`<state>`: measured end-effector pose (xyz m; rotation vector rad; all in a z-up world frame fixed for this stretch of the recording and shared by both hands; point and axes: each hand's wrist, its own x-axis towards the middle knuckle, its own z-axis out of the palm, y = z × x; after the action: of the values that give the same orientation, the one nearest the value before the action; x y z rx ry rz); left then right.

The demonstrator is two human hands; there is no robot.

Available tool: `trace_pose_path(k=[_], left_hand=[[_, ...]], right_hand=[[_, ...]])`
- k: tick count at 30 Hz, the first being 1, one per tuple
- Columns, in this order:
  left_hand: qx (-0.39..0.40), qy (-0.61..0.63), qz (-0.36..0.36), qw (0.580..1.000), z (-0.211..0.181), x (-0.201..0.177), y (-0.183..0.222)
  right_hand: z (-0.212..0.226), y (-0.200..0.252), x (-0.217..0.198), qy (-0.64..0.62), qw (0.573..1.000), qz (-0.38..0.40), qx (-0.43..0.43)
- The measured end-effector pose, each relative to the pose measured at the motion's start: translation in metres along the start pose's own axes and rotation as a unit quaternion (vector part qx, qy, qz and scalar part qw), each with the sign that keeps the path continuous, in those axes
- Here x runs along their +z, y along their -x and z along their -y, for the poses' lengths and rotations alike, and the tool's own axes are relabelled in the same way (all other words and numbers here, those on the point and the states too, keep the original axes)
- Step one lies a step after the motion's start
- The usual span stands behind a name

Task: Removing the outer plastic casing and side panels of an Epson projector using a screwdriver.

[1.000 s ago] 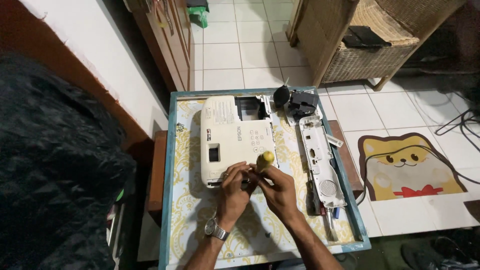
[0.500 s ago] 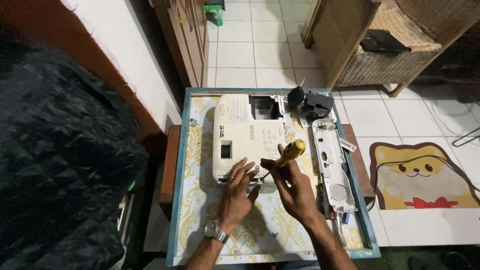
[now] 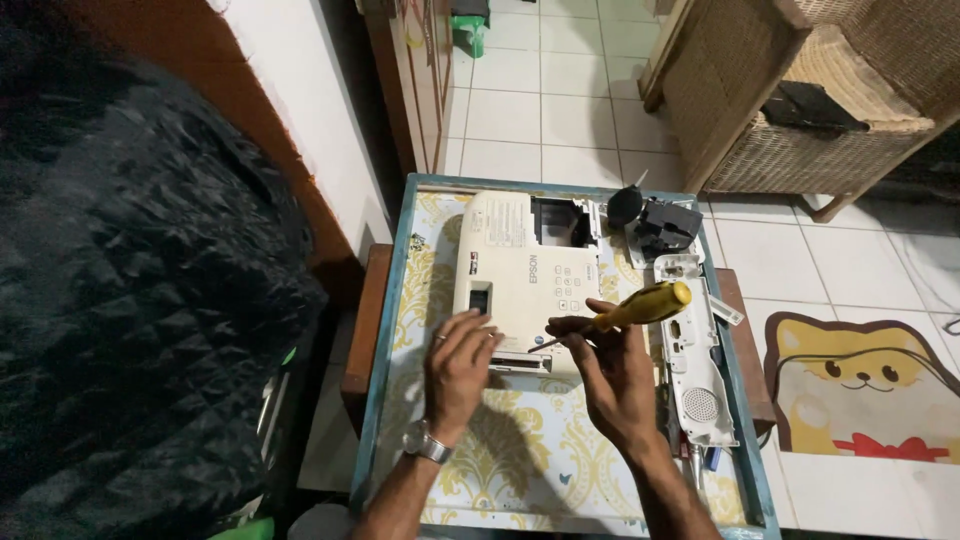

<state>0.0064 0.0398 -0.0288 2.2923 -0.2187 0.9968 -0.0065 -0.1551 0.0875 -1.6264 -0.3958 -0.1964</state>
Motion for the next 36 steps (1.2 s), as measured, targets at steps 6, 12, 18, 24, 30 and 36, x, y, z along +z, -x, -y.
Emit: trace_pose_path(k=[6,12,18,24,30,36], left_hand=[[-0.027,-0.068,0.003,0.997,0.112,-0.018,-0.055],[-0.065,-0.078,0.051,0.993,0.198,0.019,-0.059],[0.02,-0.226,0.094,0.969,0.203,0.035,-0.078],[0.043,-0.209,0.081,0.974,0.198,0.029,-0.071],[-0.058,-0.062,0.052,0.995,0.168,0.01,-0.052],[-0.126,0.205,0.033,0.97,0.029,-0.083,-0.066]], right_hand=[[-0.003,-0.003,0.007,0.054,0.998,0.021,0.014],[-0.021,0.004,0.014,0.026,0.998,0.041,0.041],[-0.023,-0.001,0.023,0.023,0.998,0.055,0.023],[-0.036,-0.005,0.046,0.015,0.993,0.119,-0.012],[-0.052,-0.008,0.069,-0.009,0.993,0.119,-0.018],[-0.057,-0.007,0.077,0.088,0.981,0.157,-0.075]])
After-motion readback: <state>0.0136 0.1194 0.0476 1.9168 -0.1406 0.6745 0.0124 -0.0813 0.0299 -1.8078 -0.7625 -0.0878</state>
